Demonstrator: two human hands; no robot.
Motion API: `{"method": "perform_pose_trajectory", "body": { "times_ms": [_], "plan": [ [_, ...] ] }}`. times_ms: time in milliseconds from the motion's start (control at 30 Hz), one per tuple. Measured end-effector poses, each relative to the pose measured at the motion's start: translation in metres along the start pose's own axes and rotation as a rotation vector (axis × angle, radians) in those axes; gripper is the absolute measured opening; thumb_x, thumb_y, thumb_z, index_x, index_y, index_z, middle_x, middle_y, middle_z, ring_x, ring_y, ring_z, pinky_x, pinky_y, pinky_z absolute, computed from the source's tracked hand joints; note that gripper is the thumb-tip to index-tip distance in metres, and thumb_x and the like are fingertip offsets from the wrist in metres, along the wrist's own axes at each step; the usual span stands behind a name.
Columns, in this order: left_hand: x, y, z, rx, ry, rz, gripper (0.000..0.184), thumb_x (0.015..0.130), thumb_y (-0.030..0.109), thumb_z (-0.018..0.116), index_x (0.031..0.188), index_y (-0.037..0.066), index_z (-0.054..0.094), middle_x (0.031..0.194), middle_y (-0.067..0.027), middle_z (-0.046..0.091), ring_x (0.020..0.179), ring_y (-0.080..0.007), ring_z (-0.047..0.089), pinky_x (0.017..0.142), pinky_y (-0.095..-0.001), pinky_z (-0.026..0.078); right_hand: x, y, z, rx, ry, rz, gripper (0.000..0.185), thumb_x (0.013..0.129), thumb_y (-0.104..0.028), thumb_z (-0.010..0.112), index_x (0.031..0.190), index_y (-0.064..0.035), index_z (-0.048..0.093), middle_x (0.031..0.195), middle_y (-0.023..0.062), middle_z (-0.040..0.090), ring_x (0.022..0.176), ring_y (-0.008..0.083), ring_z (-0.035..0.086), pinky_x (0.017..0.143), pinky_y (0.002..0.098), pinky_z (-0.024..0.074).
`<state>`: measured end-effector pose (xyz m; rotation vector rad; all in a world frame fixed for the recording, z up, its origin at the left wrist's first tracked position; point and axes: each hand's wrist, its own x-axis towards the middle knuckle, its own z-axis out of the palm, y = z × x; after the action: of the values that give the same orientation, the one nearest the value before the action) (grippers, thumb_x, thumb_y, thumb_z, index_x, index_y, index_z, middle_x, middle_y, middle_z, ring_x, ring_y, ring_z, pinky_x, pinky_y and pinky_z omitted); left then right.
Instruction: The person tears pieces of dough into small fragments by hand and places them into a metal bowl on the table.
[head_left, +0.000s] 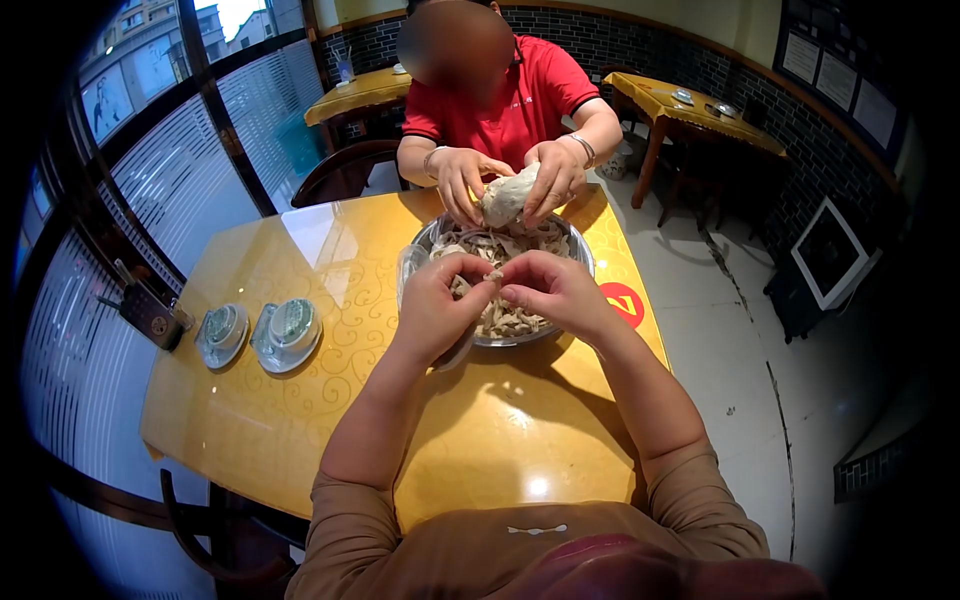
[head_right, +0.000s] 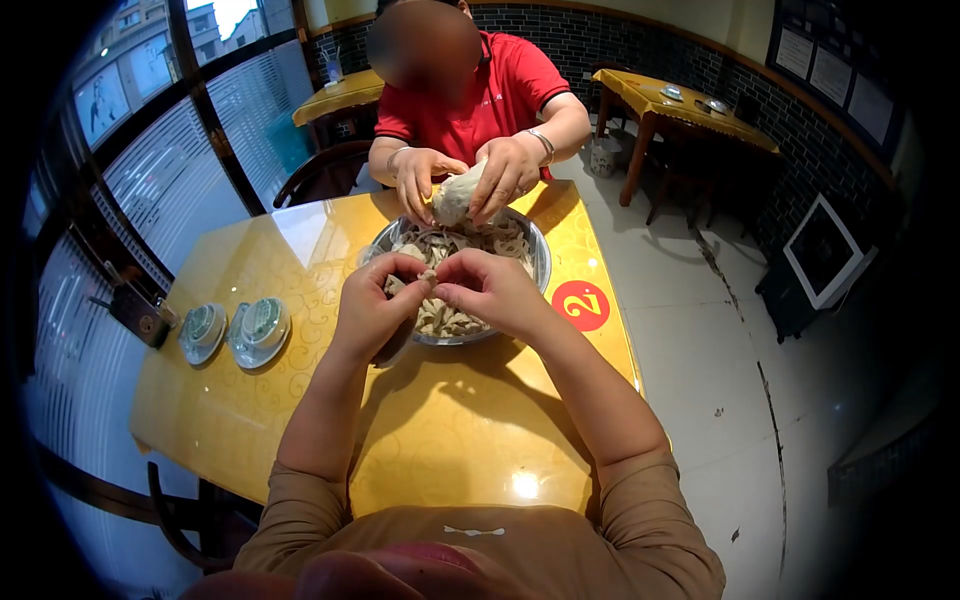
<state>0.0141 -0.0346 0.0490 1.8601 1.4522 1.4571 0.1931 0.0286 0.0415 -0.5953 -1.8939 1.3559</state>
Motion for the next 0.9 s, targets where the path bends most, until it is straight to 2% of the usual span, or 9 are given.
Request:
{"method": "perform_pose_trajectory", "body": {
  "times_ms": [167, 267, 433, 533, 633, 733, 833, 900],
  "plan": [
    [-0.002, 0.007, 0.000, 0.022, 0.003, 0.033, 0.016, 0.076, 0.016, 0.071, 0.086, 0.003, 0.066, 0.078, -0.0075, 0.065, 0.068, -0.0153, 0.061, 0.063, -0.0271, 0.048, 0.000, -0.005, 0.002, 0.059, -0.034, 0.098, 0.018, 0.088, -0.013, 0.064, 0.101, -0.0006, 0.060, 0.083, 0.0017, 0.064, 0.073, 0.0049, 0.059, 0.063, 0.0202, 0.0485],
    [-0.002, 0.002, 0.000, 0.042, 0.018, 0.075, 0.015, 0.076, 0.014, 0.070, 0.084, 0.003, 0.065, 0.078, -0.0082, 0.065, 0.068, -0.0164, 0.061, 0.063, -0.0281, 0.048, 0.000, -0.008, 0.003, 0.076, -0.004, 0.076, 0.017, 0.088, -0.014, 0.064, 0.099, -0.0006, 0.060, 0.083, 0.0021, 0.064, 0.072, 0.0052, 0.059, 0.061, 0.0203, 0.0482],
    [-0.004, 0.005, 0.003, 0.043, 0.028, 0.057, 0.012, 0.074, 0.010, 0.068, 0.083, 0.003, 0.064, 0.079, -0.0096, 0.064, 0.069, -0.0191, 0.061, 0.063, -0.0291, 0.049, -0.002, -0.003, 0.003, -0.088, 0.035, -0.009, 0.017, 0.086, -0.016, 0.066, 0.093, -0.0005, 0.062, 0.078, 0.0014, 0.064, 0.070, 0.0046, 0.058, 0.060, 0.0208, 0.0477],
    [-0.003, -0.001, 0.005, 0.091, 0.047, 0.160, 0.013, 0.073, 0.009, 0.067, 0.083, 0.002, 0.063, 0.077, -0.0065, 0.062, 0.067, -0.0144, 0.058, 0.060, -0.0258, 0.046, -0.003, -0.001, 0.005, -0.164, 0.064, -0.057, 0.017, 0.084, -0.016, 0.068, 0.090, -0.0012, 0.062, 0.075, 0.0019, 0.064, 0.067, 0.0053, 0.058, 0.060, 0.0223, 0.0477],
    [-0.004, 0.000, 0.005, 0.095, 0.020, 0.187, 0.013, 0.072, 0.009, 0.067, 0.081, 0.002, 0.062, 0.075, -0.0073, 0.061, 0.066, -0.0171, 0.058, 0.059, -0.0271, 0.046, -0.003, 0.000, 0.004, -0.257, 0.074, -0.086, 0.017, 0.081, -0.015, 0.068, 0.089, -0.0019, 0.062, 0.073, 0.0026, 0.063, 0.065, 0.0063, 0.057, 0.059, 0.0231, 0.0474],
    [-0.003, -0.002, 0.006, 0.131, 0.008, 0.252, 0.013, 0.072, 0.008, 0.067, 0.081, 0.002, 0.060, 0.076, -0.0110, 0.060, 0.068, -0.0243, 0.059, 0.058, -0.0336, 0.048, -0.003, 0.002, 0.005, -0.306, 0.092, -0.126, 0.017, 0.079, -0.015, 0.068, 0.089, -0.0024, 0.062, 0.071, 0.0031, 0.062, 0.062, 0.0075, 0.057, 0.058, 0.0237, 0.0469],
    [-0.004, -0.004, 0.012, 0.110, 0.052, 0.267, 0.012, 0.071, 0.008, 0.066, 0.079, 0.002, 0.059, 0.076, -0.0114, 0.060, 0.065, -0.0245, 0.059, 0.056, -0.0332, 0.047, -0.004, 0.000, 0.008, -0.363, 0.129, -0.114, 0.017, 0.076, -0.014, 0.067, 0.087, -0.0027, 0.062, 0.069, 0.0030, 0.062, 0.061, 0.0072, 0.056, 0.058, 0.0240, 0.0463],
    [-0.005, -0.004, 0.014, 0.090, 0.050, 0.267, 0.011, 0.070, 0.006, 0.065, 0.079, 0.002, 0.060, 0.074, -0.0096, 0.060, 0.066, -0.0212, 0.058, 0.058, -0.0304, 0.046, -0.005, -0.002, 0.008, -0.384, 0.144, -0.102, 0.016, 0.075, -0.014, 0.067, 0.085, -0.0028, 0.062, 0.068, 0.0027, 0.061, 0.061, 0.0066, 0.055, 0.057, 0.0239, 0.0459]
  ]
}}
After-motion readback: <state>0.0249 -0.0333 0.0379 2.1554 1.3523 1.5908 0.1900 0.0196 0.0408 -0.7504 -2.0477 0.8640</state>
